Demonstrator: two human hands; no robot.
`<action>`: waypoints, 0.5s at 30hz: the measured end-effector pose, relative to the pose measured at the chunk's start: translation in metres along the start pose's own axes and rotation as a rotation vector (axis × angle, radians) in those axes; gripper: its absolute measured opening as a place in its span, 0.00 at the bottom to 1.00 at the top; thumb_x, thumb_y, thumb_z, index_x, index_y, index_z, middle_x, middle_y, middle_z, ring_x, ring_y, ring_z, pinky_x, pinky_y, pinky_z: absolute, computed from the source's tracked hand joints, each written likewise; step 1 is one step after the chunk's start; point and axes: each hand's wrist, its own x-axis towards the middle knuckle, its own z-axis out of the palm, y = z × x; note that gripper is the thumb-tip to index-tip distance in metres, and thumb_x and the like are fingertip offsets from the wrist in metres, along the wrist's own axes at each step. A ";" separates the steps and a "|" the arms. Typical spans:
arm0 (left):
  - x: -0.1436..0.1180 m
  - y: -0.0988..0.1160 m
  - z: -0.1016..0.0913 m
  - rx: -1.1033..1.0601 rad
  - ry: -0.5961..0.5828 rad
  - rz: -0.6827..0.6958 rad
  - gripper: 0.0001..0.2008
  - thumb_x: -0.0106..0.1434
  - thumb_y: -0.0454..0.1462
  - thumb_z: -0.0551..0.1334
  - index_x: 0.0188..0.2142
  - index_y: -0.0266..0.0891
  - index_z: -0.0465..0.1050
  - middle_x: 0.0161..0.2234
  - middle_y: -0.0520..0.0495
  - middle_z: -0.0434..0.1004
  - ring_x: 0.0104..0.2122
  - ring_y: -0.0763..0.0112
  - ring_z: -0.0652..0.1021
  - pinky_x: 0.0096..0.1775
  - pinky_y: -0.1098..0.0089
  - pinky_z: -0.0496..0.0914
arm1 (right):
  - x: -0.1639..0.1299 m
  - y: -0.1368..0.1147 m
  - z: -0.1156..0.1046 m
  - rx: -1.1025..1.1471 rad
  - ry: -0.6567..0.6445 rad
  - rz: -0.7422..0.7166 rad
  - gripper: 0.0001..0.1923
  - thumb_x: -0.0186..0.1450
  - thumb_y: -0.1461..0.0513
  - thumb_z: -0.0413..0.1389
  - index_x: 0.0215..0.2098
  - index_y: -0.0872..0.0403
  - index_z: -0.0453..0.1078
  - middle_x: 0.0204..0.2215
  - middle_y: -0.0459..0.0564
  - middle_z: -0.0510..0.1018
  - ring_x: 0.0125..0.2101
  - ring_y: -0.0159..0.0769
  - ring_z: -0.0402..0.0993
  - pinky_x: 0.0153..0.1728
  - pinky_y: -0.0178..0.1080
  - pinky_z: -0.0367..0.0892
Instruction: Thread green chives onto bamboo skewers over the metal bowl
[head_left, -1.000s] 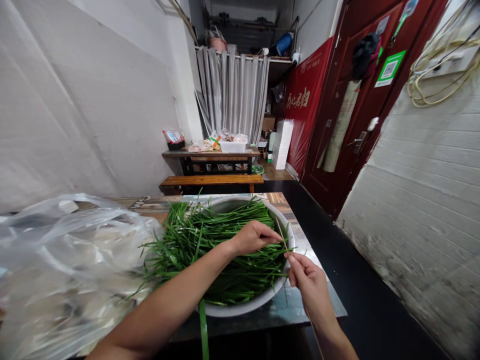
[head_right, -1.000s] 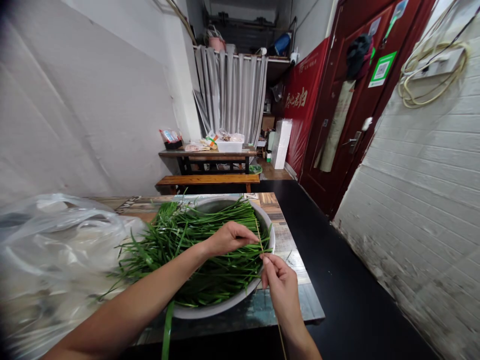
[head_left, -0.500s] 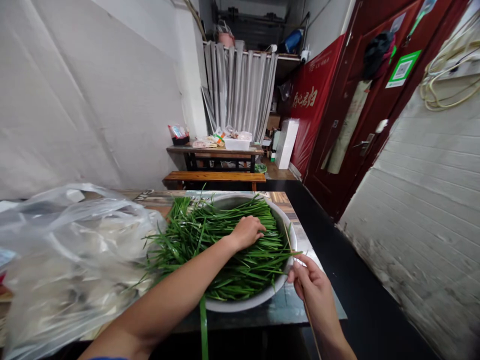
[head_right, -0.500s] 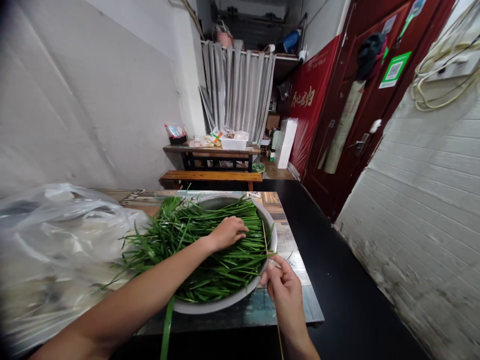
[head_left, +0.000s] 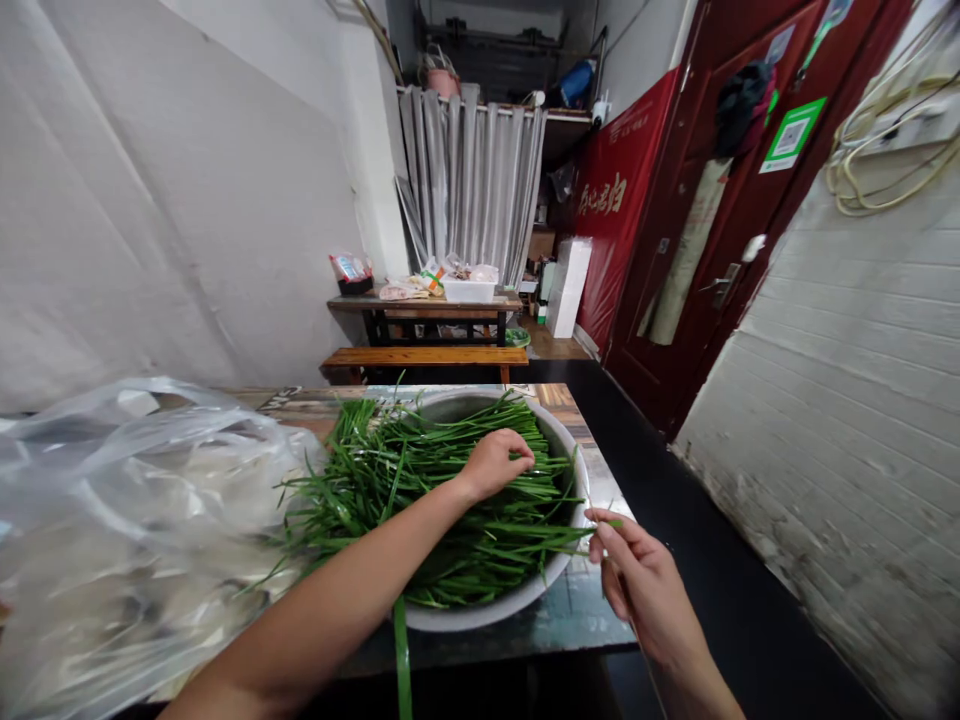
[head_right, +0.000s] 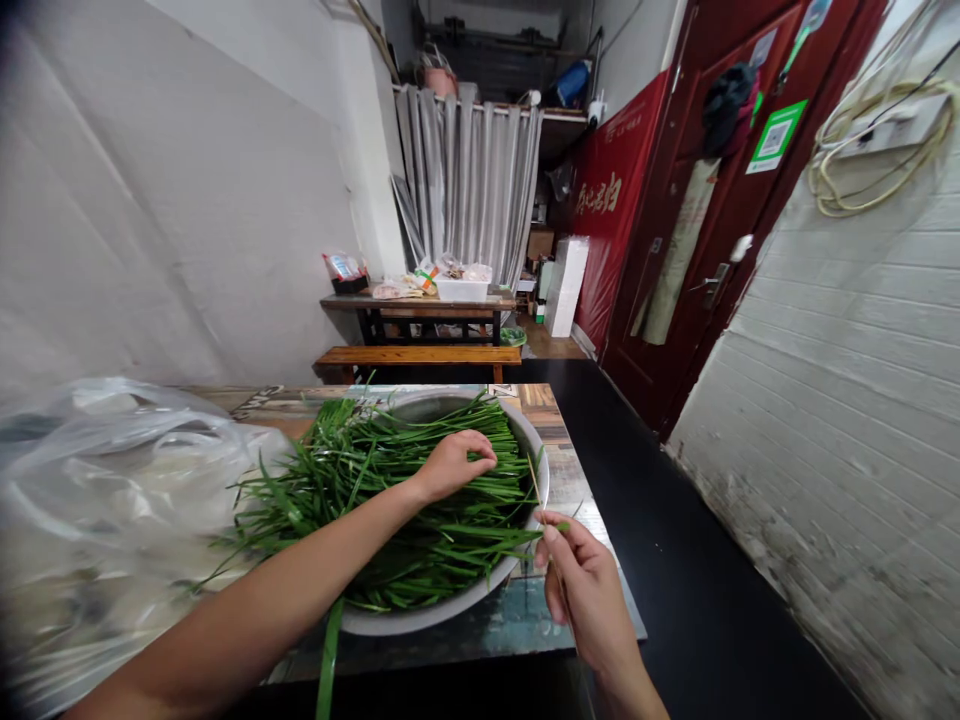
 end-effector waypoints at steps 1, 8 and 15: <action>0.001 0.002 -0.001 -0.106 0.002 -0.030 0.07 0.53 0.37 0.59 0.28 0.36 0.74 0.30 0.47 0.74 0.32 0.71 0.73 0.37 0.71 0.66 | 0.002 -0.001 0.001 -0.025 0.009 -0.003 0.18 0.57 0.53 0.57 0.40 0.55 0.68 0.22 0.44 0.72 0.06 0.18 0.55 0.06 0.25 0.44; -0.004 0.030 -0.006 -0.477 -0.040 -0.211 0.14 0.53 0.38 0.58 0.36 0.30 0.73 0.21 0.50 0.71 0.19 0.80 0.66 0.22 0.78 0.60 | 0.015 -0.012 0.014 -0.020 -0.050 0.031 0.19 0.57 0.52 0.57 0.38 0.58 0.68 0.20 0.46 0.75 0.05 0.20 0.57 0.05 0.25 0.44; -0.006 0.036 -0.007 -0.558 -0.039 -0.263 0.16 0.52 0.40 0.59 0.36 0.28 0.75 0.21 0.49 0.71 0.16 0.82 0.62 0.20 0.78 0.57 | 0.017 -0.005 0.019 0.021 -0.023 -0.004 0.17 0.57 0.54 0.57 0.37 0.59 0.69 0.16 0.43 0.71 0.05 0.17 0.50 0.06 0.25 0.37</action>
